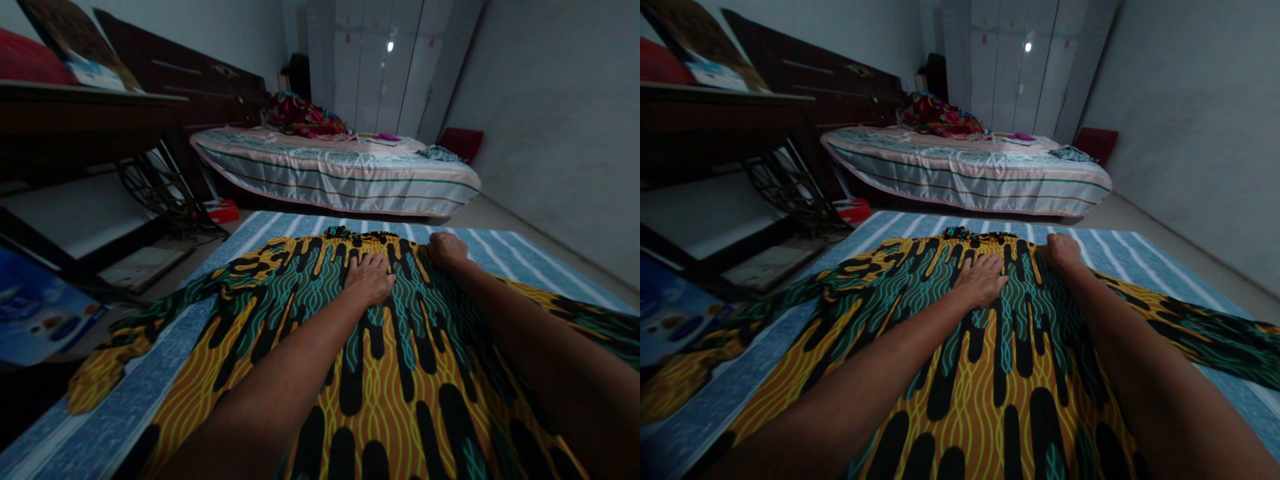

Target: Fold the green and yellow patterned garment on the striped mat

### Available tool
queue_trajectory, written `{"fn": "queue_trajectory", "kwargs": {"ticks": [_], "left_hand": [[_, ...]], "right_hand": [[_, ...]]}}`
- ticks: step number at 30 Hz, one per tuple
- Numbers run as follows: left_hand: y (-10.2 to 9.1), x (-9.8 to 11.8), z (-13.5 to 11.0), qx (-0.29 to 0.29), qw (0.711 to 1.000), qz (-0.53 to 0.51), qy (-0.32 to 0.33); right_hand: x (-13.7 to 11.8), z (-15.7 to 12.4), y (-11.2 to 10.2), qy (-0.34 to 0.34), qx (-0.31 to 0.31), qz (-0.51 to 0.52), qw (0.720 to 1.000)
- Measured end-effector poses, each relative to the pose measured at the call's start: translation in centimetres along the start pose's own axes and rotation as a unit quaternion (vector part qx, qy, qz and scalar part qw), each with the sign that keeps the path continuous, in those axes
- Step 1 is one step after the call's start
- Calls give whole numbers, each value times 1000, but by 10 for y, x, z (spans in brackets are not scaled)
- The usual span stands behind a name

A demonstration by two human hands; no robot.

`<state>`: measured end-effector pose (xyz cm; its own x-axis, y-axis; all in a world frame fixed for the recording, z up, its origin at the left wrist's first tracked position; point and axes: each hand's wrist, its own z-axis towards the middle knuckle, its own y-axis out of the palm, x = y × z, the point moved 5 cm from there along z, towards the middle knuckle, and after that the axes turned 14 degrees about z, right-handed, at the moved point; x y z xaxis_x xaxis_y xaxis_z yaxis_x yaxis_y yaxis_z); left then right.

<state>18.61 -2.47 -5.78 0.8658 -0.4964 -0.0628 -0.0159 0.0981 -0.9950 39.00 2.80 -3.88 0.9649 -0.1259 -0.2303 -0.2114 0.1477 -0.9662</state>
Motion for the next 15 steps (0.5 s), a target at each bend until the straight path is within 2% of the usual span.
{"fn": "queue_trajectory", "kwargs": {"ticks": [3, 7, 15], "left_hand": [[-1, 0, 0, -3, 1000, -4, -2], [-2, 0, 0, -1, 1000, -5, -3], [-2, -2, 1, -3, 1000, -5, 1]], "right_hand": [[-15, -12, -1, -39, 13, -6, 999], [-29, -32, 9, -108, -17, -2, 994], [-36, -42, 12, -125, -10, 2, 992]]}}
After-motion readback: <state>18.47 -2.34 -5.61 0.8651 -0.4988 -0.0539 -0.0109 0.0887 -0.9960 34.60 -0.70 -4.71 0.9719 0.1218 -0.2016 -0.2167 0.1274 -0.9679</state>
